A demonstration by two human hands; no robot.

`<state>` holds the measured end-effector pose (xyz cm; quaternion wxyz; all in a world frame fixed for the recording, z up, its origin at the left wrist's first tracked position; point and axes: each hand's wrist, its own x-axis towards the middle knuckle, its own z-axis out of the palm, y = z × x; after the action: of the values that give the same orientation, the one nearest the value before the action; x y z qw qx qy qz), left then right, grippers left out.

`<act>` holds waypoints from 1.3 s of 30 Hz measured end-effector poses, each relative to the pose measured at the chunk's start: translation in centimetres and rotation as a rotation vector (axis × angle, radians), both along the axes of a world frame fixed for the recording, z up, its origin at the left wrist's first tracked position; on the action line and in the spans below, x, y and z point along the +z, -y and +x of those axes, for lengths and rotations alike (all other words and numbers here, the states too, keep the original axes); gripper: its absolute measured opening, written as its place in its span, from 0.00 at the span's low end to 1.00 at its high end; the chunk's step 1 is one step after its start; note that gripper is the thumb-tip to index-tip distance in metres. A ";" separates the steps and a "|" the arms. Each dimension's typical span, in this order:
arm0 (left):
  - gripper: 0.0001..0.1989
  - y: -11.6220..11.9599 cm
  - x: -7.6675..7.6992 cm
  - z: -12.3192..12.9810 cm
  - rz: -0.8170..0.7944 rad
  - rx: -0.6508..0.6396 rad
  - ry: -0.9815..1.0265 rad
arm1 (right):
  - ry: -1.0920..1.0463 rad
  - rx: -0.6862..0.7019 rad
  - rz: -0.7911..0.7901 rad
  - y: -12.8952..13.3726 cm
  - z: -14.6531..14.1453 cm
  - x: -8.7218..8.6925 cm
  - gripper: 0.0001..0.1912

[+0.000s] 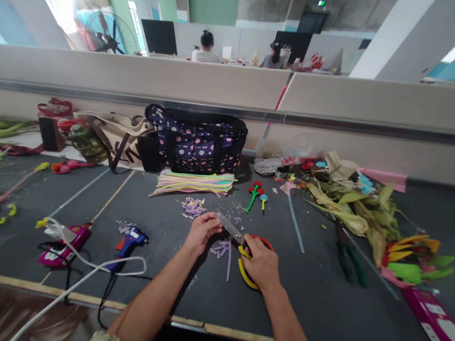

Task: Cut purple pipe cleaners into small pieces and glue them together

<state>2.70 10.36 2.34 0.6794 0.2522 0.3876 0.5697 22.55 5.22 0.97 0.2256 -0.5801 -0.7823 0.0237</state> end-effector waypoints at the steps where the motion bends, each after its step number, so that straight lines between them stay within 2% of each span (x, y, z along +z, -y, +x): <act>1: 0.15 0.0 0.0 0.0 -0.002 0.000 -0.001 | -0.001 0.001 0.000 0.0 0.0 0.1 0.19; 10: 0.13 0.0 0.0 0.1 0.001 -0.008 -0.005 | 0.013 -0.013 -0.001 0.2 -0.2 0.6 0.12; 21: 0.15 0.1 0.3 0.1 -0.019 -0.003 -0.014 | -0.020 0.009 -0.085 0.3 -0.2 0.7 0.15; 26: 0.15 0.2 0.6 0.2 -0.023 -0.002 -0.008 | -0.019 -0.022 -0.072 0.1 -0.1 0.5 0.14; 30: 0.16 0.1 0.5 0.1 -0.029 -0.006 0.002 | 0.021 -0.077 -0.065 0.1 0.1 1.0 0.14; 35: 0.17 0.0 0.4 0.0 -0.040 0.004 0.027 | 0.035 -0.061 -0.053 0.3 0.0 1.7 0.15; 39: 0.17 -0.1 0.2 -0.2 -0.043 0.013 0.046 | 0.045 -0.029 -0.052 0.2 -0.1 1.4 0.15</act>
<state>2.51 10.50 2.57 0.6896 0.2216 0.3859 0.5713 22.48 5.00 2.41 0.1929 -0.5973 -0.7780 0.0278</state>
